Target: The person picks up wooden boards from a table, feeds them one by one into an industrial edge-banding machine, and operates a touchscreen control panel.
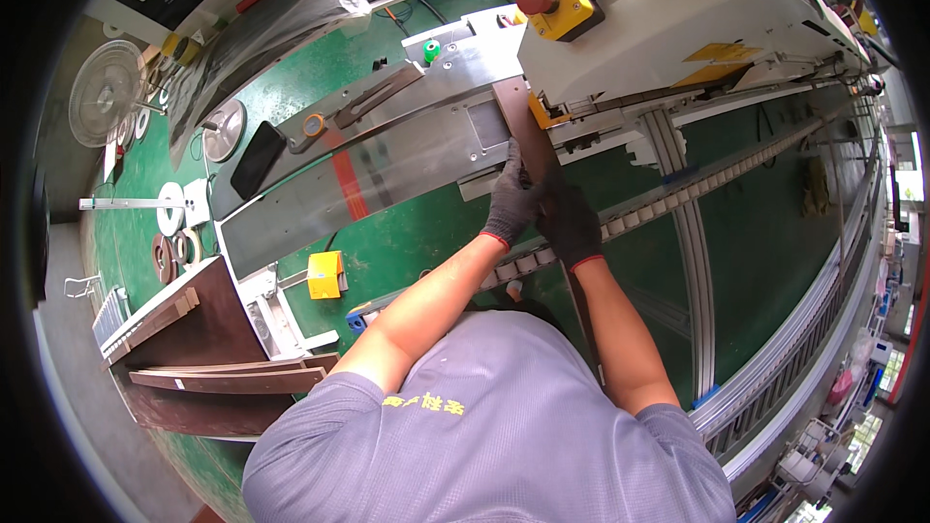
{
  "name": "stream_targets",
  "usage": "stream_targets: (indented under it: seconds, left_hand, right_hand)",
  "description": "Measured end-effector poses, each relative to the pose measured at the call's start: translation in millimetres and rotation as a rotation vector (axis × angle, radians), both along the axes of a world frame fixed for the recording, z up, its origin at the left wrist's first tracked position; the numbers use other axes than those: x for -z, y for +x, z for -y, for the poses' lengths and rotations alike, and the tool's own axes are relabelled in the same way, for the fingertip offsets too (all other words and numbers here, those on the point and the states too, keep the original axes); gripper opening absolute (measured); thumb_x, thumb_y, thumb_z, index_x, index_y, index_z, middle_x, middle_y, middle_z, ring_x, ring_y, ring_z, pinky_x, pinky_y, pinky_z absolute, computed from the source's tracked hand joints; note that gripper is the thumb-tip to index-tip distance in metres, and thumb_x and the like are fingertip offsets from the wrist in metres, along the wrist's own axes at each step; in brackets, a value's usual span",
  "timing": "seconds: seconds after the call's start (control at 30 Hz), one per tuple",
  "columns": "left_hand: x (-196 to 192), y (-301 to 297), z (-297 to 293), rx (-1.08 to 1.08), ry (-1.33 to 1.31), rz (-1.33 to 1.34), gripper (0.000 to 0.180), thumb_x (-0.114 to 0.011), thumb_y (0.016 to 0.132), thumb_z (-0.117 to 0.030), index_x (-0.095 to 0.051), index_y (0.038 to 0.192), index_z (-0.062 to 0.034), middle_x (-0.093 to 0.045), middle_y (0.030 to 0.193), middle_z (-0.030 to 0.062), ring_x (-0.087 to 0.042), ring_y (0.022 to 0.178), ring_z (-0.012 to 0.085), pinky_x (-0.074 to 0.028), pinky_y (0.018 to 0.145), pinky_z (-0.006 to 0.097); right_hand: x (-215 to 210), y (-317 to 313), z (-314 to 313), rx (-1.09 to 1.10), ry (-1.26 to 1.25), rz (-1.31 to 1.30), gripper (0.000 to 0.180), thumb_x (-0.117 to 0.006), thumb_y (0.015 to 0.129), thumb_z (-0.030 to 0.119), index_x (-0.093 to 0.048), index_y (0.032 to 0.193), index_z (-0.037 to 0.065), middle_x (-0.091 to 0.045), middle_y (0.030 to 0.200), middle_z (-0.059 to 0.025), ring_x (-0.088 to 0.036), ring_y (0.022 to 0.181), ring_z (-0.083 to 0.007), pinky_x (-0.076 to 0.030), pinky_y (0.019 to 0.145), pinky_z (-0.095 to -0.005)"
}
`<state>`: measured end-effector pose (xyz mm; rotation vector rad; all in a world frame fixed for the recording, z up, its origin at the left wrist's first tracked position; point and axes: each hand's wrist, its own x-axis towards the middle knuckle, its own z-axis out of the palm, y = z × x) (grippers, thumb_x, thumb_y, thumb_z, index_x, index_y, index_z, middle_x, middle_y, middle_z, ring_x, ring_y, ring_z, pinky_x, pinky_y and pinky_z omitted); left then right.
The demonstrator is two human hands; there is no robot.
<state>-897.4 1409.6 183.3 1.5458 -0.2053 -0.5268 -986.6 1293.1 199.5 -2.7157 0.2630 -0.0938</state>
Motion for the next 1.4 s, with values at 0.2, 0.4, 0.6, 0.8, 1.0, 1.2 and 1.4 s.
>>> stream_targets:
  seconds: [0.2, 0.4, 0.6, 0.8, 1.0, 1.2, 1.4]
  left_hand:
    - [7, -4, 55, -0.032, -0.017, -0.041, 0.061, -0.072, 0.083, -0.014, -0.048, 0.138, -0.0023, -0.071, 0.088, 0.0126, -0.068, 0.075, 0.0191, -0.054, 0.064, 0.035]
    - [24, -1, 128, -0.001, 0.058, -0.020, 0.044, -0.072, 0.084, -0.021, -0.059, 0.120, -0.0007, -0.072, 0.089, 0.0158, -0.067, 0.073, 0.0227, -0.052, 0.058, 0.039]
    - [9, -1, 233, 0.437, 0.641, 0.831, 0.056, -0.066, 0.085, -0.044, -0.063, 0.122, -0.0025, -0.071, 0.103, 0.0190, -0.068, 0.085, 0.0385, -0.052, 0.075, 0.057]
    - [-12, 55, 121, 0.289, 0.324, 0.642, 0.064, -0.074, 0.079, -0.039, -0.060, 0.130, -0.0031, -0.069, 0.111, 0.0194, -0.068, 0.100, 0.0330, -0.053, 0.091, 0.043]
    - [-33, 34, -296, -1.029, 0.469, 0.765, 0.058, -0.080, 0.078, -0.033, -0.057, 0.122, -0.0023, -0.064, 0.104, 0.0189, -0.062, 0.101, 0.0375, -0.050, 0.089, 0.045]
    - [15, -134, -584, -1.584, 1.076, 0.095, 0.088, -0.083, 0.069, -0.033, -0.042, 0.138, 0.0022, -0.058, 0.127, 0.0232, -0.055, 0.119, 0.0390, -0.044, 0.105, 0.047]
    - [114, -244, -631, -1.965, 0.534, -0.246, 0.054, -0.087, 0.062, -0.028, -0.060, 0.098, 0.0028, -0.069, 0.100, 0.0160, -0.066, 0.094, 0.0261, -0.053, 0.084, 0.044]
  right_hand:
    - [-11, 3, 44, 0.078, -0.094, -0.142, 0.061, -0.076, 0.073, 0.023, -0.054, 0.128, 0.010, -0.060, 0.104, -0.0179, -0.060, 0.100, -0.0389, -0.053, 0.083, -0.0489]
    - [16, 3, 133, -0.124, -0.107, 0.077, 0.076, -0.077, 0.072, 0.020, -0.047, 0.141, 0.010, -0.060, 0.118, -0.0233, -0.061, 0.101, -0.0421, -0.054, 0.086, -0.0487]
    - [91, -1, 279, 0.079, 0.377, 0.014, 0.096, -0.077, 0.071, 0.015, -0.030, 0.155, 0.010, -0.056, 0.138, -0.0203, -0.057, 0.121, -0.0388, -0.050, 0.097, -0.0447]
    - [42, 0, 295, 0.133, -0.501, -0.188, 0.094, -0.080, 0.078, 0.018, -0.028, 0.156, 0.008, -0.034, 0.158, -0.0156, -0.031, 0.146, -0.0333, -0.024, 0.120, -0.0414]
    - [11, -26, 140, -0.161, -0.293, 0.451, 0.065, -0.062, 0.096, 0.026, -0.036, 0.151, 0.002, -0.037, 0.156, -0.0166, -0.034, 0.145, -0.0296, -0.026, 0.119, -0.0389]
    - [-37, 10, -90, -0.515, 0.084, 0.250, 0.066, -0.068, 0.079, 0.009, -0.047, 0.141, 0.005, -0.051, 0.138, -0.0200, -0.045, 0.134, -0.0363, -0.035, 0.112, -0.0428]
    - [-83, 14, -342, -1.027, 0.315, -0.270, 0.065, -0.074, 0.080, 0.016, -0.048, 0.139, 0.006, -0.058, 0.129, -0.0193, -0.061, 0.114, -0.0374, -0.051, 0.096, -0.0439]
